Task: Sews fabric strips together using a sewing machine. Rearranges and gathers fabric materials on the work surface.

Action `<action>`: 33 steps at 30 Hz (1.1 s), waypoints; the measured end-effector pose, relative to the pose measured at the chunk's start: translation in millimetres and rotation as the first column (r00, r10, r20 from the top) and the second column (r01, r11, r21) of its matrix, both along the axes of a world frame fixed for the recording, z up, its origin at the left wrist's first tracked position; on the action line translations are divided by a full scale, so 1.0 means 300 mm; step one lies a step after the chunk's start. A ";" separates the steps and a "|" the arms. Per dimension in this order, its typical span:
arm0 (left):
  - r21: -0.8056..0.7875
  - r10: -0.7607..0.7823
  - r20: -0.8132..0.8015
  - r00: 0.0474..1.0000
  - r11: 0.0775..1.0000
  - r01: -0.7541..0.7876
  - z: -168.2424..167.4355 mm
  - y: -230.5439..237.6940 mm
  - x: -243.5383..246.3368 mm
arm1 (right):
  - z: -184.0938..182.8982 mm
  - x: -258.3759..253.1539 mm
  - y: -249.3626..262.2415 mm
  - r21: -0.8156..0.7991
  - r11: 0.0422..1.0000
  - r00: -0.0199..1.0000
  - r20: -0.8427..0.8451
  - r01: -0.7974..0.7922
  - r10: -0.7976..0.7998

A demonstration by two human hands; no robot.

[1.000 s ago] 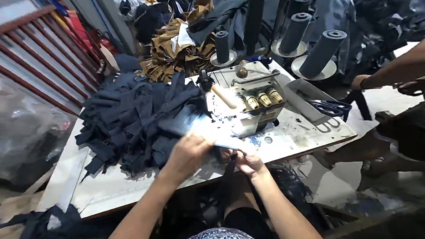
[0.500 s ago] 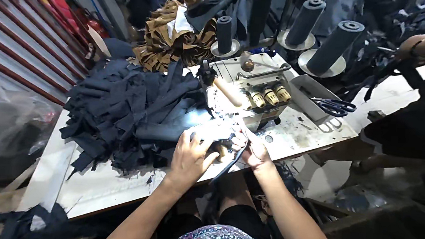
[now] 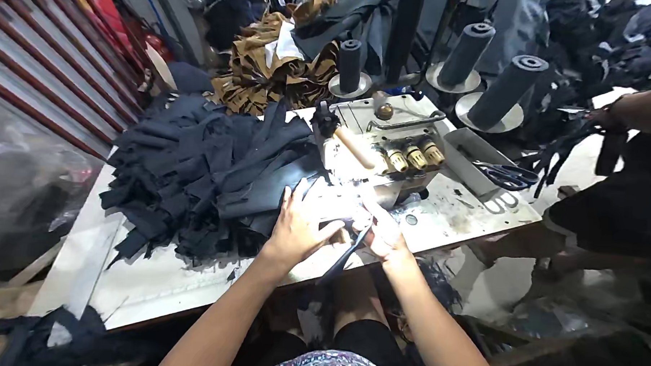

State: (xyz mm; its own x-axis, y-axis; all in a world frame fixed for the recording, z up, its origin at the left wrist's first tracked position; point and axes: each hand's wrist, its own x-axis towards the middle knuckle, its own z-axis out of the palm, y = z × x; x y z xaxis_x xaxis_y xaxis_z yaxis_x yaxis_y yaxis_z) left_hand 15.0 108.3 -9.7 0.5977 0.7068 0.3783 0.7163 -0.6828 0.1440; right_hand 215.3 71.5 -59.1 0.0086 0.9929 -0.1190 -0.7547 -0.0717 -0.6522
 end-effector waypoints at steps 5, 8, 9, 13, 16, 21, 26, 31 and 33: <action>-0.164 0.035 0.196 0.980 0.986 -0.002 0.082 -0.095 -0.004 | 0.045 -0.068 -0.142 0.133 0.988 0.953 0.300 -0.078 0.035; -0.140 -0.037 0.407 0.913 0.985 0.103 0.120 -0.221 0.009 | 0.099 -0.098 -0.240 0.263 0.914 0.905 0.378 -0.309 0.197; -0.144 -0.059 0.454 0.889 0.980 0.139 0.139 -0.244 0.001 | 0.107 -0.092 -0.254 0.334 0.863 0.900 0.352 -0.379 0.258; 0.047 0.031 0.450 0.892 0.997 -0.058 0.294 -0.177 -0.165 | 0.090 -0.015 -0.226 0.660 0.607 0.890 0.242 -0.443 0.386; 0.149 0.295 0.288 0.911 0.926 -0.347 0.326 -0.009 -0.297 | 0.054 0.035 -0.167 0.593 0.732 0.933 0.100 -0.335 0.346; 0.183 -0.132 0.112 0.985 0.977 0.110 0.079 -0.039 -0.107 | -0.051 -0.002 -0.094 0.229 0.949 0.973 -0.027 -0.215 0.227; 0.017 -0.154 0.011 0.988 0.988 0.154 -0.020 -0.053 -0.107 | -0.104 0.033 -0.106 0.237 0.943 0.964 -0.069 -0.233 0.255; 0.098 0.043 -0.045 0.998 0.994 -0.039 0.001 -0.128 -0.040 | -0.101 0.026 -0.064 0.280 0.957 0.893 -0.409 -0.075 0.189; 0.127 0.049 -0.041 0.998 0.991 -0.043 -0.003 -0.141 -0.004 | -0.066 0.007 -0.043 0.214 0.975 0.913 -0.385 -0.051 0.132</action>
State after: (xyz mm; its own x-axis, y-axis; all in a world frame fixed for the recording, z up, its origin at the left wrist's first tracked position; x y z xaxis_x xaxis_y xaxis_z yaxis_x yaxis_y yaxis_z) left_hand 13.8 66.0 -10.7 0.5837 0.6825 0.4398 0.7511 -0.6596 0.0267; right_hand 217.3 58.6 -78.9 -0.0910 0.9905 0.1027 -0.9491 -0.0550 -0.3102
